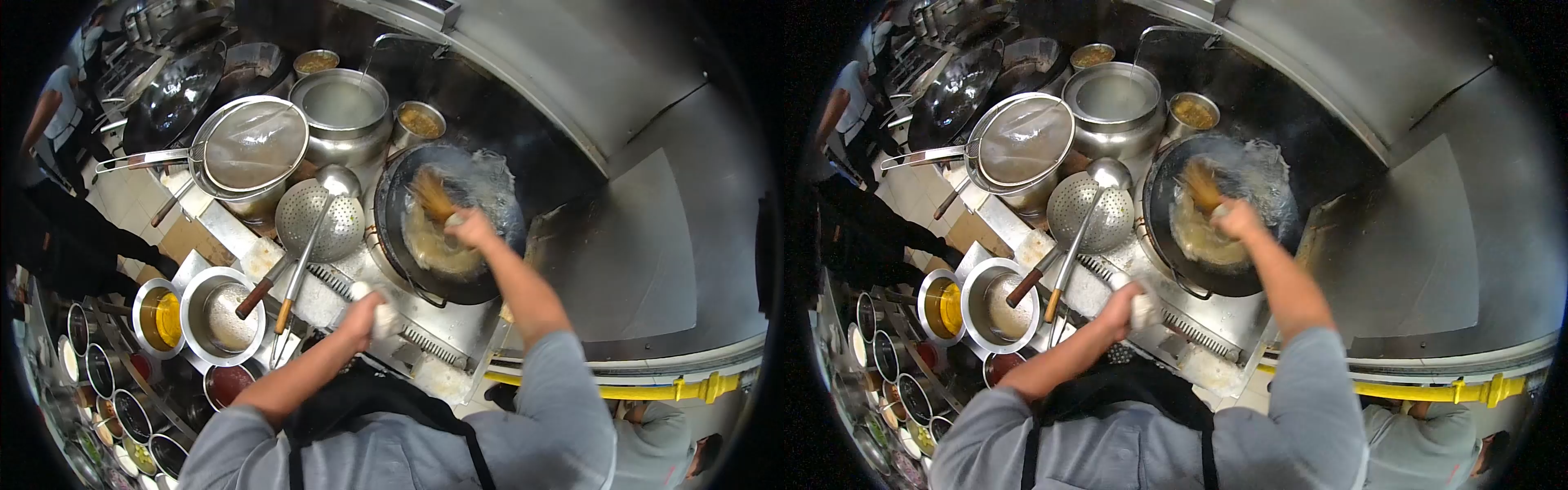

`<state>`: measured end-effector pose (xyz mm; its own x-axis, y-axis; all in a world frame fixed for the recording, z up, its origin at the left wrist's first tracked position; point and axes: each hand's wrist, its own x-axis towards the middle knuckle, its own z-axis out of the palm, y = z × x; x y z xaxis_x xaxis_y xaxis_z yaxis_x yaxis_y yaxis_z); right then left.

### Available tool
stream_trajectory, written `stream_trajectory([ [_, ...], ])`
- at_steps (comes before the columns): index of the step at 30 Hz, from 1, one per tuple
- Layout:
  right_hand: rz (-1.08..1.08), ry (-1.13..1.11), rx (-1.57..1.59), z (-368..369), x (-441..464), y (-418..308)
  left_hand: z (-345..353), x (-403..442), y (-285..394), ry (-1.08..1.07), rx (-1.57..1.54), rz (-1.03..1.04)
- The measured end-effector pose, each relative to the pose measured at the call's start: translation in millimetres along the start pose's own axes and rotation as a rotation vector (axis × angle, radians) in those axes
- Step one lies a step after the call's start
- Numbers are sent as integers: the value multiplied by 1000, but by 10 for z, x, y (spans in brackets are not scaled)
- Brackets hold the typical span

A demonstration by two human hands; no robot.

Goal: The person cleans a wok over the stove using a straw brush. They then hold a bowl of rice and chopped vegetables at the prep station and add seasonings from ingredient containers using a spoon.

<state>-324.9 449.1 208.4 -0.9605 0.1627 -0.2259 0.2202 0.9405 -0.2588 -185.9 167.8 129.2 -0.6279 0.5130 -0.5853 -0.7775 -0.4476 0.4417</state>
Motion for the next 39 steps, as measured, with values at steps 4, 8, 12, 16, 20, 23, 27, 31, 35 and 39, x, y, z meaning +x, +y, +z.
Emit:
stream_trajectory([
  [4,20,-127,161,-208,-490,-12,713,957,-282,160,117,-207],
  [8,101,60,49,-965,-1289,189,570,640,-406,200,236,-23],
  [12,238,173,318,-1661,-1836,539,553,-71,-296,147,147,-1],
  [16,358,194,451,-1978,-2144,446,593,262,-117,86,165,-60],
  [20,289,223,267,-1900,-2375,528,539,593,-130,39,103,-31],
  [23,378,314,510,-1409,-2652,648,488,758,-210,70,125,-1],
  [27,336,508,626,274,-3203,1078,531,742,-225,124,191,66],
  [31,399,558,652,1723,-3559,1166,413,970,-361,41,189,101],
  [35,586,179,493,2075,-3162,1305,506,937,-364,128,202,123],
  [39,336,-99,374,2583,-2751,1455,613,623,-285,131,314,33],
])
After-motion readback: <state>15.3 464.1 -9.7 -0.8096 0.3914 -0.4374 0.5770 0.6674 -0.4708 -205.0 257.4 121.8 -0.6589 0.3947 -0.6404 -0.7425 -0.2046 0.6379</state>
